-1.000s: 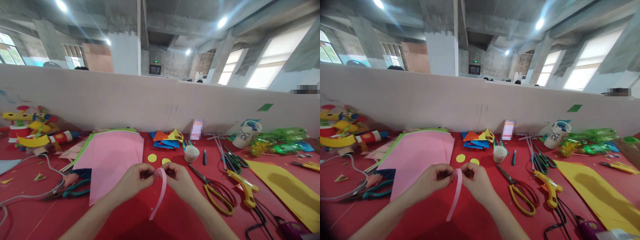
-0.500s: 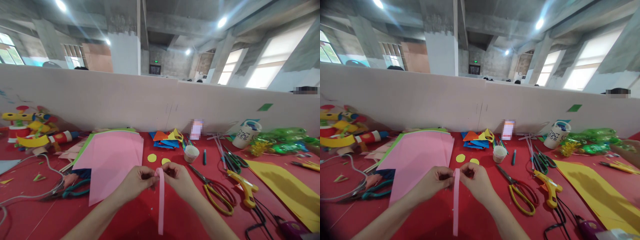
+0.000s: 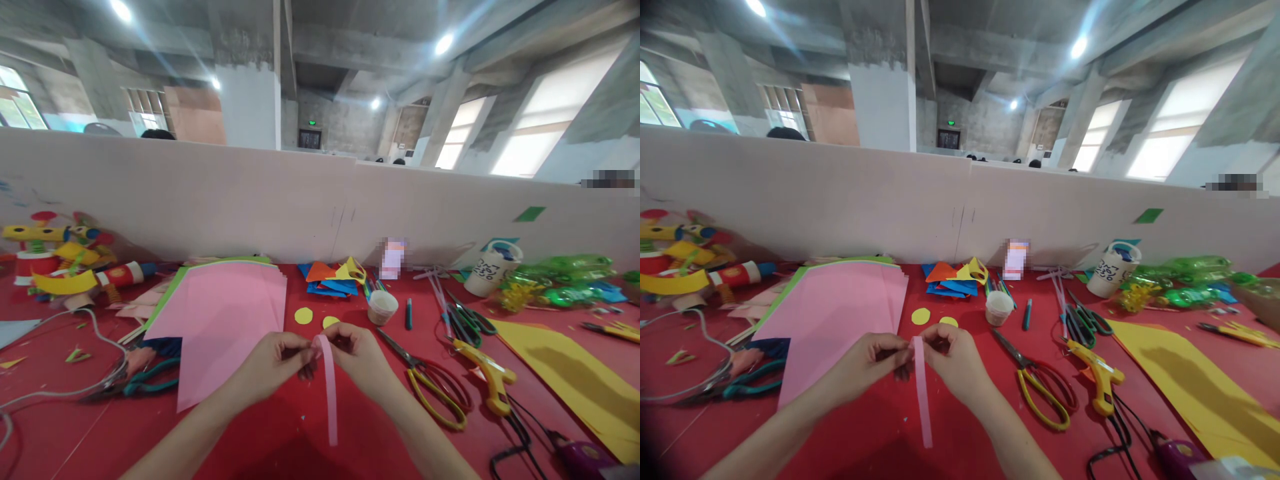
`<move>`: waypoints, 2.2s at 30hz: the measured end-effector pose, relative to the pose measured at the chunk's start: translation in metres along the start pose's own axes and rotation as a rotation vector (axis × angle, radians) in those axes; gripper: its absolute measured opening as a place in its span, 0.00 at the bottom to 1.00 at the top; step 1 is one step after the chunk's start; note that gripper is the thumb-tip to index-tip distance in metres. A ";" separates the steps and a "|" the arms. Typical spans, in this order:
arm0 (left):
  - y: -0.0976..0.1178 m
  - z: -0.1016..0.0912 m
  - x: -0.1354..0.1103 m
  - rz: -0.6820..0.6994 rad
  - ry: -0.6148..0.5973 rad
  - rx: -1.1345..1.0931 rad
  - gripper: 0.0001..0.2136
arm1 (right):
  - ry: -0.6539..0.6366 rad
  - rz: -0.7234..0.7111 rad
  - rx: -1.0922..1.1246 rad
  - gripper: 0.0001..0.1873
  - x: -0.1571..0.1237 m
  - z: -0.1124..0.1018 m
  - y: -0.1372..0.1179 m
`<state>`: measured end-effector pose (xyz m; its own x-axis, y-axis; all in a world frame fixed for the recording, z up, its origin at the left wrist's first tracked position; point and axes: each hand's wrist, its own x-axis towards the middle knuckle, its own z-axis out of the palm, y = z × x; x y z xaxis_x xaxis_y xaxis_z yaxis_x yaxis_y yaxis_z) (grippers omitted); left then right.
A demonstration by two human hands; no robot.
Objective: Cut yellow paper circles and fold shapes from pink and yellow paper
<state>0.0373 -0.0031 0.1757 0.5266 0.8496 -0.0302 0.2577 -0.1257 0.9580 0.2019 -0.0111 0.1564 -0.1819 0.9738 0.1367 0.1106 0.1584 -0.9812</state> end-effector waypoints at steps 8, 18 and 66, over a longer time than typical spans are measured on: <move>-0.002 -0.002 -0.001 0.049 0.011 0.152 0.15 | 0.001 0.021 -0.011 0.09 0.003 0.001 0.012; -0.016 -0.004 0.000 -0.030 -0.145 0.113 0.10 | 0.046 0.201 0.131 0.18 0.005 -0.002 0.010; -0.009 0.000 0.000 0.029 0.052 0.013 0.15 | 0.003 -0.108 0.011 0.05 -0.005 -0.001 -0.003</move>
<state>0.0353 -0.0020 0.1671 0.4914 0.8708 0.0122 0.2542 -0.1569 0.9543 0.2035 -0.0159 0.1588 -0.1895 0.9517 0.2418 0.0801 0.2604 -0.9622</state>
